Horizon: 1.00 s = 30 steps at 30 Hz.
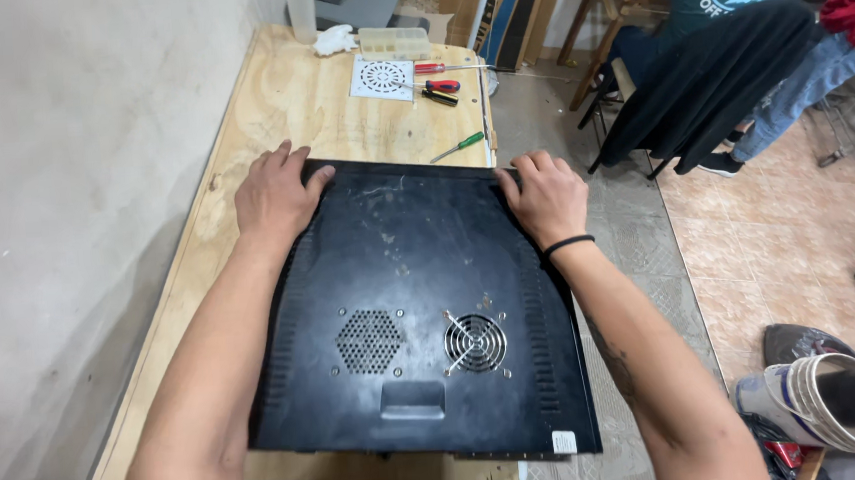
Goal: The person removes the side panel of a computer case, adjusts internal cables by hand, replaces the panel, and then uses a screwdriver to secure the screws on the back of the case.
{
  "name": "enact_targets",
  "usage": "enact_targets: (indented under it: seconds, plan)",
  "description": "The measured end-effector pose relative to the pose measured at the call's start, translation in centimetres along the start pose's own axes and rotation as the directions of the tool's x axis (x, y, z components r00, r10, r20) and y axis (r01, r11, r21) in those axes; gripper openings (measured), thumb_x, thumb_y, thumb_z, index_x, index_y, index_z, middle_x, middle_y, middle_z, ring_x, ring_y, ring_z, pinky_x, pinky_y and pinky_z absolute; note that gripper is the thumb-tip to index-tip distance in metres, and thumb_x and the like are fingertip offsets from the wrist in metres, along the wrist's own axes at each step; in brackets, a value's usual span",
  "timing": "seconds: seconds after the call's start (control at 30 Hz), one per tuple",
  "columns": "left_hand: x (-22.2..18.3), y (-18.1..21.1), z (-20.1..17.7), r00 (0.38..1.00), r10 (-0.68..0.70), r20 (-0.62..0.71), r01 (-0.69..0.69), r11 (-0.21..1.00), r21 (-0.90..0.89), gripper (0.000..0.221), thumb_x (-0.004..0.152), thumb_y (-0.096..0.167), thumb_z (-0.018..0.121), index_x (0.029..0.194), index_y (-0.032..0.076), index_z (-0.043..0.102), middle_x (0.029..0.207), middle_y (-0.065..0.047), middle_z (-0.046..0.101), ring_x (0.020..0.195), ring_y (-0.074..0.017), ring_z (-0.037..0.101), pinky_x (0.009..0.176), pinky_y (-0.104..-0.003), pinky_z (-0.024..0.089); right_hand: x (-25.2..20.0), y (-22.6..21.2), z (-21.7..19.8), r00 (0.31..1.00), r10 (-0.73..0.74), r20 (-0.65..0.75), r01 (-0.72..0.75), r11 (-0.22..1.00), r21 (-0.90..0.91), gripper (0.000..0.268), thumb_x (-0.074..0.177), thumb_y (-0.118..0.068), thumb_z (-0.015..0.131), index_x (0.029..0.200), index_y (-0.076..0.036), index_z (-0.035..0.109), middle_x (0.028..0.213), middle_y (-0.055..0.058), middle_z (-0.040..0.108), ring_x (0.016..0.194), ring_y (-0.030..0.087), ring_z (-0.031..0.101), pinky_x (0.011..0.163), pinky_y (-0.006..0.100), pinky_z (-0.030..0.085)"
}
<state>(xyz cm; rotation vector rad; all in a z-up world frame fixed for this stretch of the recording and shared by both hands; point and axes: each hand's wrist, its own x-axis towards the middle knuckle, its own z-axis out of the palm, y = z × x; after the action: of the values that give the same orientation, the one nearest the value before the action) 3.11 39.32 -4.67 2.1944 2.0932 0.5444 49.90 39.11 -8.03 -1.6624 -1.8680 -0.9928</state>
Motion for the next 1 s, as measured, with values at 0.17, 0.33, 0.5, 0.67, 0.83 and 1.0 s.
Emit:
enact_targets:
  seconds: [0.17, 0.33, 0.5, 0.67, 0.83, 1.0]
  plan:
    - [-14.7, -0.6, -7.2, 0.967, -0.104, 0.231, 0.164, 0.951, -0.262, 0.106, 0.107, 0.077, 0.072, 0.193, 0.025, 0.041, 0.194, -0.017, 0.045, 0.169, -0.0466, 0.055, 0.138, -0.062, 0.048, -7.8, -0.2, -16.0, 0.889, 0.016, 0.458, -0.243, 0.864, 0.441, 0.046, 0.117, -0.055, 0.077, 0.154, -0.029, 0.08, 0.173, 0.004, 0.069, 0.155, 0.038, 0.068, 0.119, 0.055, 0.062]
    - [-29.9, -2.4, -10.3, 0.924, -0.056, 0.378, 0.27, 0.796, -0.542, 0.132, 0.087, 0.061, 0.095, 0.196, 0.019, 0.032, 0.197, -0.023, 0.038, 0.177, -0.0491, 0.04, 0.148, -0.062, 0.036, -16.4, 0.6, -30.3, 0.653, -0.009, 0.758, -0.657, 0.493, 0.571, 0.079, 0.108, -0.046, 0.081, 0.18, -0.024, 0.058, 0.2, 0.023, 0.033, 0.176, 0.058, 0.037, 0.135, 0.075, 0.046]
    - [-35.2, -3.3, -6.9, 0.968, -0.118, 0.221, 0.243, 0.652, -0.718, 0.129, 0.093, 0.07, 0.088, 0.198, 0.032, 0.025, 0.197, -0.021, 0.039, 0.18, -0.0441, 0.036, 0.149, -0.061, 0.033, -23.5, -0.7, -33.0, 0.67, 0.001, 0.742, -0.734, 0.15, 0.663, 0.098, 0.106, -0.025, 0.083, 0.19, -0.009, 0.036, 0.204, 0.028, 0.007, 0.183, 0.056, 0.014, 0.146, 0.066, 0.026]
    - [-35.5, -5.0, -2.4, 0.989, -0.143, 0.021, 0.115, 0.692, -0.712, 0.124, 0.088, 0.073, 0.093, 0.193, 0.029, 0.043, 0.181, -0.025, 0.062, 0.169, -0.0441, 0.053, 0.141, -0.058, 0.046, -26.6, -1.2, -29.8, 0.787, 0.109, 0.607, -0.614, 0.237, 0.753, 0.084, 0.112, -0.023, 0.082, 0.186, -0.006, 0.046, 0.199, 0.033, 0.027, 0.179, 0.052, 0.03, 0.144, 0.062, 0.034]
    - [-36.6, -4.7, -1.1, 0.972, -0.139, -0.188, -0.019, 0.753, -0.658, 0.117, 0.089, 0.073, 0.094, 0.185, 0.017, 0.058, 0.17, -0.026, 0.072, 0.159, -0.045, 0.064, 0.133, -0.057, 0.055, -28.9, -2.2, -27.2, 0.846, 0.241, 0.476, -0.528, 0.243, 0.814, 0.075, 0.111, -0.022, 0.085, 0.179, -0.004, 0.059, 0.193, 0.034, 0.043, 0.169, 0.049, 0.051, 0.128, 0.053, 0.057]
    - [-36.5, -5.6, 1.1, 0.935, -0.184, -0.302, -0.06, 0.76, -0.647, 0.107, 0.086, 0.059, 0.103, 0.179, 0.017, 0.068, 0.155, -0.028, 0.08, 0.144, -0.0467, 0.073, 0.116, -0.054, 0.067, -29.1, -2.5, -27.4, 0.85, 0.341, 0.402, -0.488, 0.221, 0.844, 0.074, 0.102, -0.017, 0.097, 0.17, -0.002, 0.069, 0.181, 0.034, 0.059, 0.159, 0.049, 0.061, 0.12, 0.052, 0.065]
